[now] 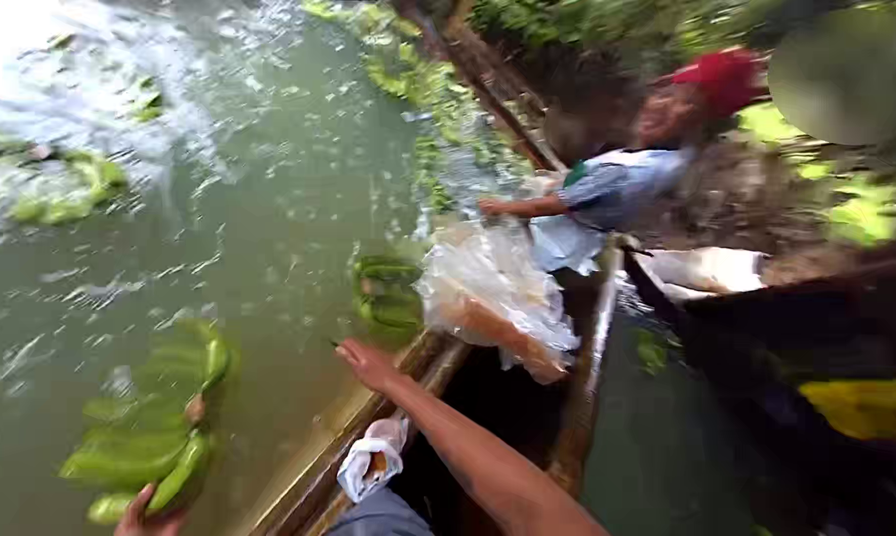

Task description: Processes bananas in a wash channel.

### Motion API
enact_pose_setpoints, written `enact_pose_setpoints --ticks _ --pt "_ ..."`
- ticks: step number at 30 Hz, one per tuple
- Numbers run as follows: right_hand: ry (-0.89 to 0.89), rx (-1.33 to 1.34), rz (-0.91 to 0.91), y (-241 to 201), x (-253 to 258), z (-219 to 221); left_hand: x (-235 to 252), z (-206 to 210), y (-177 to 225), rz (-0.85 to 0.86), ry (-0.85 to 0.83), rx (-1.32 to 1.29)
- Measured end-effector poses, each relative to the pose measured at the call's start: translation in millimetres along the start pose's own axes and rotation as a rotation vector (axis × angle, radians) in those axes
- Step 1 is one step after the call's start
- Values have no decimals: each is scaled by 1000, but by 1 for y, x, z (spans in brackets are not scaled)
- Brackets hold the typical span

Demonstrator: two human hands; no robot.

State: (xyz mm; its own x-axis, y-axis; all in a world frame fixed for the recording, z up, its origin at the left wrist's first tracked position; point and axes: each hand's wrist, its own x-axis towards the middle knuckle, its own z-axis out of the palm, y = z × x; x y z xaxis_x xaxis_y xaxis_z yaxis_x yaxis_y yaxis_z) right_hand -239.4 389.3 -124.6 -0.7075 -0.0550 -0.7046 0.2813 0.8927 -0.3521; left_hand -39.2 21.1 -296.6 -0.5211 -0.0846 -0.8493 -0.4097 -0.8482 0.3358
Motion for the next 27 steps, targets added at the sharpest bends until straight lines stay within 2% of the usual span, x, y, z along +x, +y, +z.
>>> enact_pose_setpoints --ticks 4,8,14,19,21,24,25,26,27 --pt "-67 27 -119 -41 55 42 -14 45 1 18 106 -91" --pt "17 64 -96 -61 86 89 -17 76 -12 17 237 -120" --pt "-128 -110 -67 -78 103 108 -28 107 -26 32 324 -114" --pt "-138 -261 -105 -88 112 114 -28 138 -33 60 402 -101" --pt "-223 -137 -28 -90 101 124 -24 149 -41 93 451 -97" --pt "-471 303 23 -78 59 117 -18 148 -45 125 436 -101" --pt "-467 467 68 -77 47 105 -18 146 -44 118 419 -109" --pt "-374 545 83 -73 43 93 -21 144 -44 107 406 -118" --pt "-251 479 44 -68 50 85 -24 142 -43 97 399 -126"
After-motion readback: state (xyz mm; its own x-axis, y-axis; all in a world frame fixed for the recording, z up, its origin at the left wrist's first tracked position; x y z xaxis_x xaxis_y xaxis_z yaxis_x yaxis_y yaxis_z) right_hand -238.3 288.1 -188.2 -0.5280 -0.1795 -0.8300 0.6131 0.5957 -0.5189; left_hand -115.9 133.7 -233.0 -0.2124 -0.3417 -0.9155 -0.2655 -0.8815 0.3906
